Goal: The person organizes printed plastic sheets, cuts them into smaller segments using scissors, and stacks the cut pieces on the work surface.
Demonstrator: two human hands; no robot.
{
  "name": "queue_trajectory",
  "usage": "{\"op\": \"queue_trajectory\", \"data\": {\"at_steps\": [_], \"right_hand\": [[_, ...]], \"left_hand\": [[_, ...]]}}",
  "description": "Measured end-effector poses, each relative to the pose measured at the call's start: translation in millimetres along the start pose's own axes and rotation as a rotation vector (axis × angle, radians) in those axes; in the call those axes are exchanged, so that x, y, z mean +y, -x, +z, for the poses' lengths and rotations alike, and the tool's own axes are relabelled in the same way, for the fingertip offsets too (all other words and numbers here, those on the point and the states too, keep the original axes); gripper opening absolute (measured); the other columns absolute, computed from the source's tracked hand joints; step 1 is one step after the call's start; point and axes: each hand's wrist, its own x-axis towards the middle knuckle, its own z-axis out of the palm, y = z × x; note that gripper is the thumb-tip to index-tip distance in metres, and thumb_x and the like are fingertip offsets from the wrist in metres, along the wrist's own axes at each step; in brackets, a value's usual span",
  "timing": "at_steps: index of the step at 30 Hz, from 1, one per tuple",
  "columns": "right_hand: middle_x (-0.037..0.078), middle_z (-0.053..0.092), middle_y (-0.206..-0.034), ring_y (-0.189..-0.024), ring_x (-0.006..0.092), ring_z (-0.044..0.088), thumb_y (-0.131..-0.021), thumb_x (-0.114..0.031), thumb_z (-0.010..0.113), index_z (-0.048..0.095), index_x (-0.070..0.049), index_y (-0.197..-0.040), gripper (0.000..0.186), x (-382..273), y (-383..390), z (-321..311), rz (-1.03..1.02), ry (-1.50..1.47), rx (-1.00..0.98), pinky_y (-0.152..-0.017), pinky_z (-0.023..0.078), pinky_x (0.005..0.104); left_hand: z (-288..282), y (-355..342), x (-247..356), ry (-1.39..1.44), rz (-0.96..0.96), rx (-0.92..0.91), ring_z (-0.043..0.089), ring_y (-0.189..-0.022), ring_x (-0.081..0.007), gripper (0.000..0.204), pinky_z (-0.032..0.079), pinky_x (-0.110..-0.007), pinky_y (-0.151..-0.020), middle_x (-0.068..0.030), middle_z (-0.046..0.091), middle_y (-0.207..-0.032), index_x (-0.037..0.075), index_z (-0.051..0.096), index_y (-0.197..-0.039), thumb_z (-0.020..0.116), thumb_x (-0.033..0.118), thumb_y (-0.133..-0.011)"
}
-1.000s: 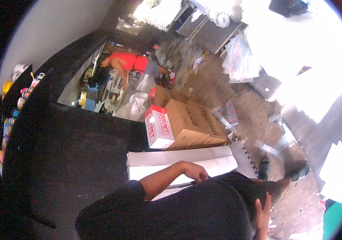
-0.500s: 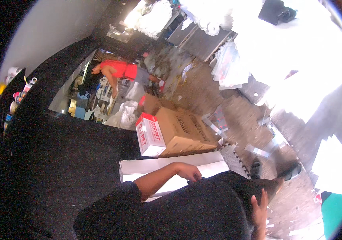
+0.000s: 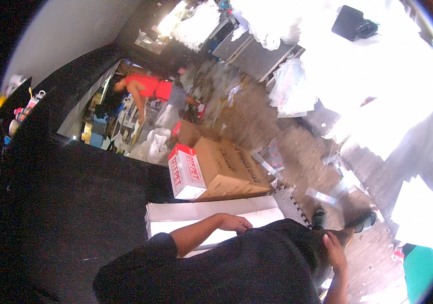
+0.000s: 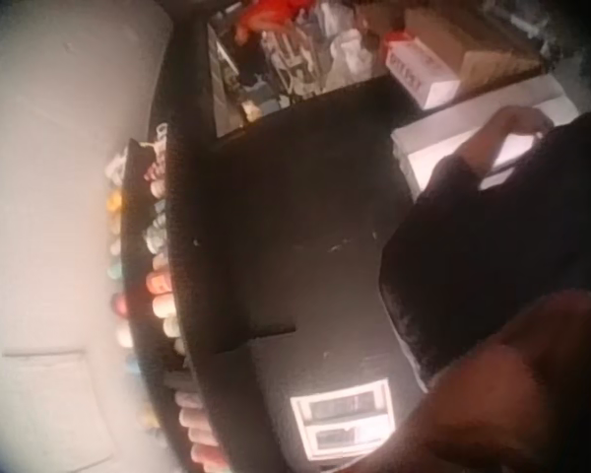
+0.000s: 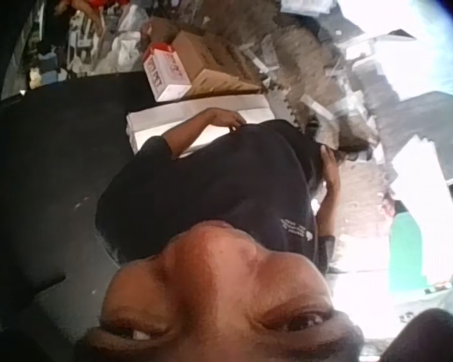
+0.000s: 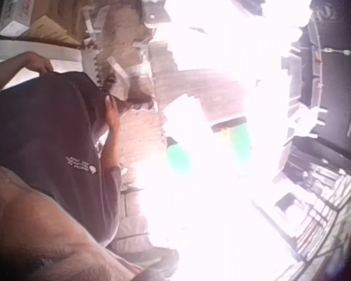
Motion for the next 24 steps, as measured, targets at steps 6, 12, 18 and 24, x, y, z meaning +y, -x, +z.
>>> {"op": "queue_trajectory", "data": {"at_steps": [6,12,18,24], "right_hand": [[0.01,0.06,-0.118,-0.11,0.0201,0.052,-0.096,-0.041,0.047,0.056,0.0,-0.121,0.049,20,-18,-15,0.028,-0.14,-0.209,-0.099,0.036,0.0315],[0.009,0.063,-0.106,-0.099,0.0196,0.056,-0.093,-0.04,0.051,0.06,-0.001,-0.108,0.043,71,25,-36,-0.01,0.067,0.086,-0.088,0.042,0.0314],[0.01,0.065,-0.105,-0.1,0.0198,0.058,-0.093,-0.031,0.051,0.058,0.0,-0.113,0.038,166,115,-52,0.102,-0.189,0.27,-0.092,0.043,0.0319],[0.01,0.065,-0.106,-0.099,0.02,0.058,-0.091,-0.03,0.054,0.058,0.0,-0.112,0.037,178,189,-37,0.213,-0.098,0.392,-0.091,0.044,0.0327]], "left_hand": [[13,-7,2,-0.207,0.151,0.151,0.052,-0.088,-0.0126,0.023,0.043,-0.033,-0.082,-0.0013,0.063,-0.094,0.002,0.062,-0.1,0.05,0.005,-0.08],[38,-35,37,-0.041,0.293,0.077,0.051,-0.079,-0.009,0.008,0.043,-0.029,-0.072,0.0033,0.059,-0.082,0.003,0.061,-0.09,0.058,0.01,-0.087],[65,-116,129,-0.733,0.598,-0.235,0.058,-0.08,-0.0143,0.024,0.046,-0.032,-0.071,-0.0056,0.065,-0.084,0.002,0.063,-0.091,0.065,0.026,-0.085],[166,-192,203,-0.977,0.624,-0.653,0.057,-0.077,-0.0123,0.026,0.045,-0.031,-0.069,-0.0044,0.065,-0.081,0.002,0.063,-0.088,0.066,0.027,-0.085]]}}
